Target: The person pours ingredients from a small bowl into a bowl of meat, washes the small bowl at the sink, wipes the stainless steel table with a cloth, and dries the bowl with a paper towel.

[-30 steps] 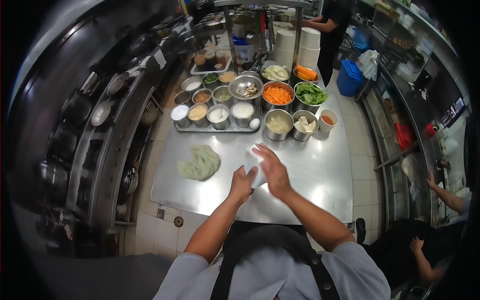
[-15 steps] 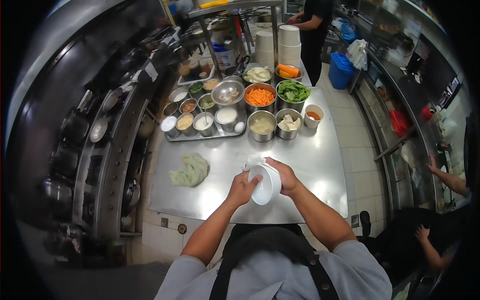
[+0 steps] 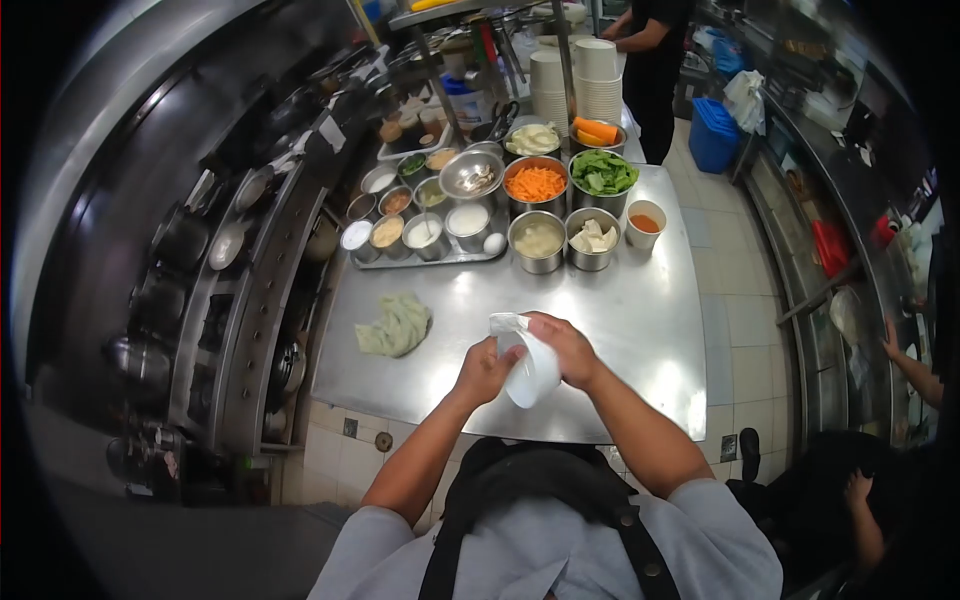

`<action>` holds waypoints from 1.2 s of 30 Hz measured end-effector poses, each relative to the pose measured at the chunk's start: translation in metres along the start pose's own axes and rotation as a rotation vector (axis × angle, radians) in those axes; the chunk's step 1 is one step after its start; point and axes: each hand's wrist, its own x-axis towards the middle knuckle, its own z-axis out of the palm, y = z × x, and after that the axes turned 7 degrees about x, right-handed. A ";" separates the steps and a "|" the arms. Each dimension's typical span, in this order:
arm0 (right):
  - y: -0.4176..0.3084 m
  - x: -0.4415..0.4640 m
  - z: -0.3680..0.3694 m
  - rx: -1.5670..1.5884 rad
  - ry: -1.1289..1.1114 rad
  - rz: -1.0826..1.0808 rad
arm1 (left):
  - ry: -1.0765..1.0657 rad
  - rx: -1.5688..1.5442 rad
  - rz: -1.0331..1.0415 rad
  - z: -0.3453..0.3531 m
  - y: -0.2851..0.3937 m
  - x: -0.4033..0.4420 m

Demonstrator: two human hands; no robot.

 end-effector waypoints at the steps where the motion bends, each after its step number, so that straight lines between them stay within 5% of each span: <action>1: 0.002 0.006 -0.002 0.208 0.011 0.042 | -0.006 -0.005 0.009 -0.002 0.003 0.003; 5: 0.026 0.022 0.006 0.584 0.146 0.090 | 0.070 0.148 0.055 -0.016 -0.004 0.012; 10: 0.083 0.036 0.037 0.682 0.275 0.149 | 0.089 0.442 0.134 -0.056 -0.060 0.008; 13: 0.092 0.047 0.071 0.646 0.151 0.214 | 0.065 0.536 0.416 -0.096 -0.078 0.014; 18: 0.119 0.083 0.099 0.650 0.252 -0.059 | 0.269 0.394 0.297 -0.137 -0.076 0.022; 20: 0.136 0.092 0.103 0.647 0.396 -0.202 | 0.148 -0.156 0.100 -0.139 -0.066 0.006; 23: 0.154 0.110 0.105 -0.296 0.863 -0.535 | 0.107 -0.259 0.084 -0.118 -0.077 0.003; 28: 0.146 0.106 0.140 -0.915 0.964 -0.663 | 0.101 -0.289 0.015 -0.129 -0.077 0.016; 30: 0.140 0.100 0.140 -1.301 0.697 -0.702 | 0.144 -0.269 0.096 -0.119 -0.086 0.013; 32: 0.126 0.102 0.147 -1.399 0.644 -0.671 | 0.178 -0.243 0.180 -0.122 -0.076 0.011; 36: 0.118 0.117 0.120 -1.064 0.845 -0.636 | 0.044 -0.082 0.196 -0.136 -0.060 0.003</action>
